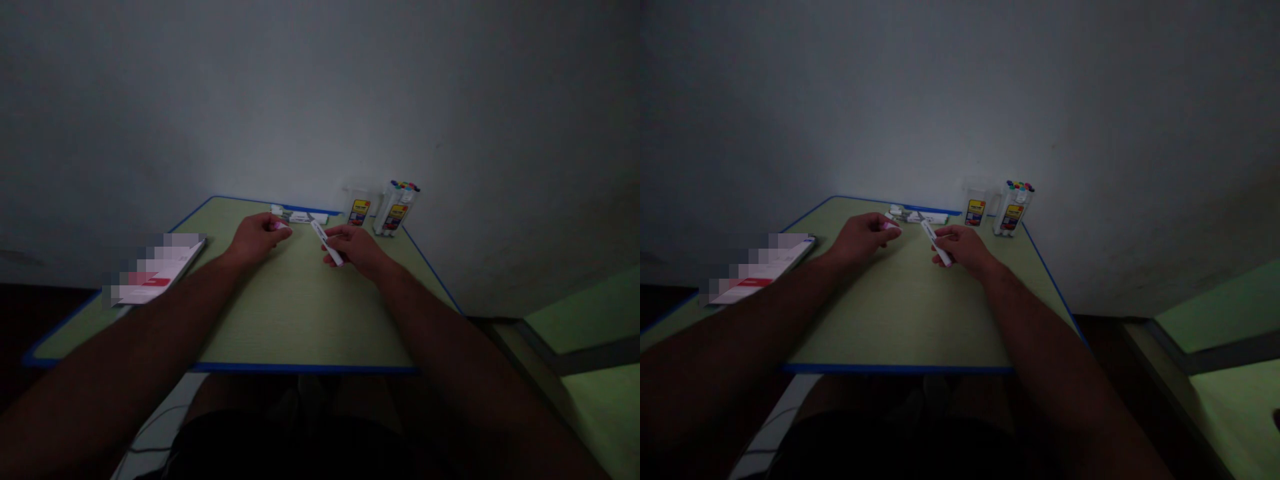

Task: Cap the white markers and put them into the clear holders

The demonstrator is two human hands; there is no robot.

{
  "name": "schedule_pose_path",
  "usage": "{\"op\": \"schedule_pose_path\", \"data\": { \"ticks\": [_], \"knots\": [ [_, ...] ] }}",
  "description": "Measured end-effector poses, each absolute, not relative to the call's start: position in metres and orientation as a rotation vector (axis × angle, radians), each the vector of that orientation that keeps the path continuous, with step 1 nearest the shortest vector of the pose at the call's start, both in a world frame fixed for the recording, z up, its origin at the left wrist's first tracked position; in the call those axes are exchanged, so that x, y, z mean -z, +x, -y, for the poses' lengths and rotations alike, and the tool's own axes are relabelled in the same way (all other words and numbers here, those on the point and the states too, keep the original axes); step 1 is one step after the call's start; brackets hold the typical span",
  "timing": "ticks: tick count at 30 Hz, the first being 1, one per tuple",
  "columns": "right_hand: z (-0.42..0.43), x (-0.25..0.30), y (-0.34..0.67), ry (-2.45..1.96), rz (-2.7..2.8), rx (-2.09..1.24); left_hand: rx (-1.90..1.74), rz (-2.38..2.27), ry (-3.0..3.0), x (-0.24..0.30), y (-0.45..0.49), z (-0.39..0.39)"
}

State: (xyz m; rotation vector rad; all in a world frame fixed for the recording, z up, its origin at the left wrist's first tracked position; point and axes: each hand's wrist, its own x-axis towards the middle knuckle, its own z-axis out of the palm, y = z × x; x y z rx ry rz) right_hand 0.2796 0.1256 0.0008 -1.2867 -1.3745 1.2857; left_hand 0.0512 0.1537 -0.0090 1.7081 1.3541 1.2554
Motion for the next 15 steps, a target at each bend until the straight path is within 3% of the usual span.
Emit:
{"op": "schedule_pose_path", "data": {
  "ticks": [15],
  "knots": [
    [-0.1298, 0.0036, 0.2806, -1.259, 1.374, -1.31, -1.217, -1.376, 1.726, 0.0065, 0.0512, -0.1516]
  ]
}}
